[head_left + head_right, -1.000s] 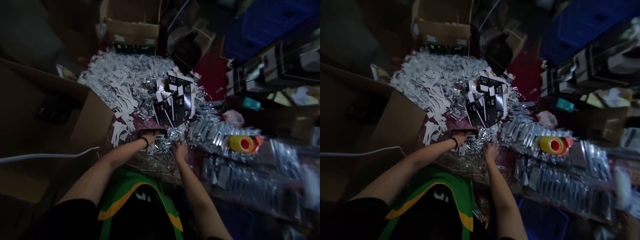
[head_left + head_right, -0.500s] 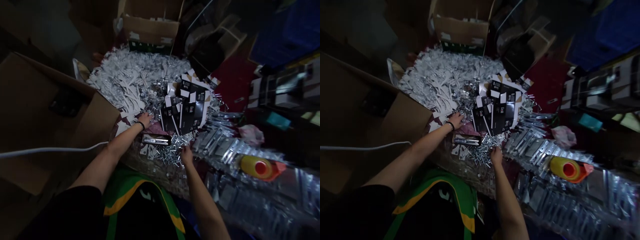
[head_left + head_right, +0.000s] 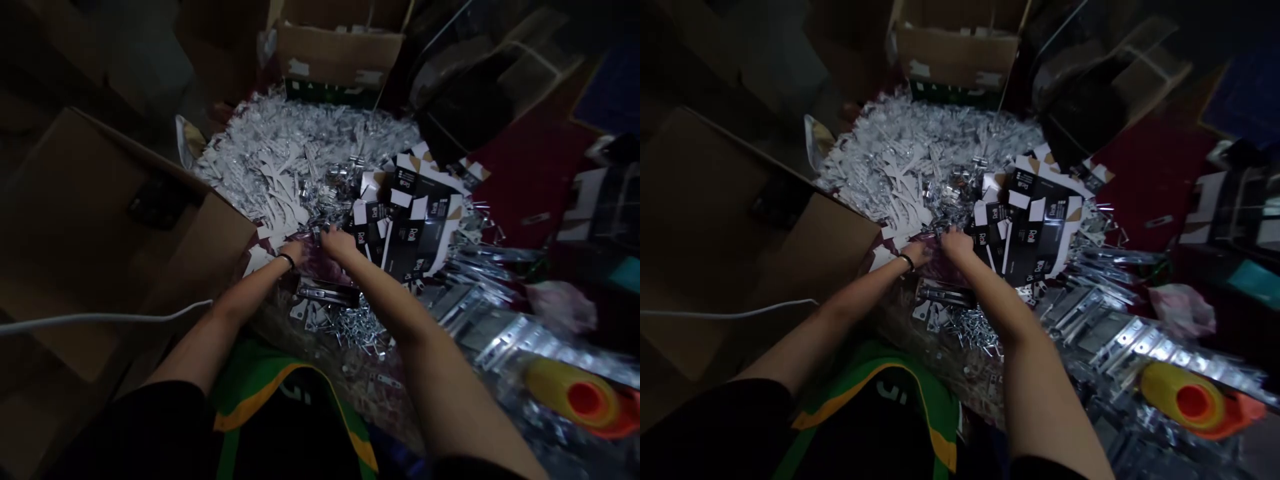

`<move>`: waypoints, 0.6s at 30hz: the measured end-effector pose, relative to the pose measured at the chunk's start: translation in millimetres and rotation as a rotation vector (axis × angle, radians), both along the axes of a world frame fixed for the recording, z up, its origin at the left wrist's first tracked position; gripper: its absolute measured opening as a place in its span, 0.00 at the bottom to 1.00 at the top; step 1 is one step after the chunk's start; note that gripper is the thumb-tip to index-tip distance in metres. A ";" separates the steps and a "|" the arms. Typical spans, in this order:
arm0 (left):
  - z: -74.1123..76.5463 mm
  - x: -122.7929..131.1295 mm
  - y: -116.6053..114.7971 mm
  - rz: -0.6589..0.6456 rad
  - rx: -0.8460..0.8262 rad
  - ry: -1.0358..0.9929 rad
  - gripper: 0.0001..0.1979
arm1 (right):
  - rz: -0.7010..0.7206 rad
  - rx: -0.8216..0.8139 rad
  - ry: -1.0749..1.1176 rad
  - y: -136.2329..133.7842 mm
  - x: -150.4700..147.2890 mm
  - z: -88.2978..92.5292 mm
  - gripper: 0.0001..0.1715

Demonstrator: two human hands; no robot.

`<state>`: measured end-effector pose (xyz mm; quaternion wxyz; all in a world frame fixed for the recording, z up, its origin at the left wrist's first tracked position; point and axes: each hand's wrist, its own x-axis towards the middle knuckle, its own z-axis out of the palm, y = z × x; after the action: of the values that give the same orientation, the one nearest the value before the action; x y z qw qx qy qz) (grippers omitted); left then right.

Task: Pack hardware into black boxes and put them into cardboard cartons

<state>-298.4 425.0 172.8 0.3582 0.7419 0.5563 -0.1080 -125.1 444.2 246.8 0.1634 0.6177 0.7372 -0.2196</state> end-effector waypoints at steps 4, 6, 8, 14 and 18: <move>-2.7 -18.2 -22.5 -0.030 -0.041 -0.125 0.12 | 0.095 -0.009 -0.120 14.1 -6.2 -27.2 0.26; -4.2 -18.1 -32.2 -0.029 -0.044 -0.199 0.11 | 0.157 -0.051 -0.137 8.6 3.3 -34.4 0.24; -3.7 -13.8 -39.0 -0.022 -0.042 -0.253 0.09 | 0.222 -0.033 -0.149 0.7 12.2 -36.1 0.24; 16.4 -23.6 -20.5 0.100 0.100 -0.231 0.12 | 0.173 0.019 -0.232 -19.2 11.5 -28.8 0.26; 36.3 -38.4 39.0 0.580 0.436 -0.063 0.31 | 0.103 0.015 -0.289 -15.4 7.6 -23.0 0.27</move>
<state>-336.9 464.0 209.1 0.2242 0.6151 0.7424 0.1423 -117.5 428.8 223.8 0.2741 0.6054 0.7384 -0.1144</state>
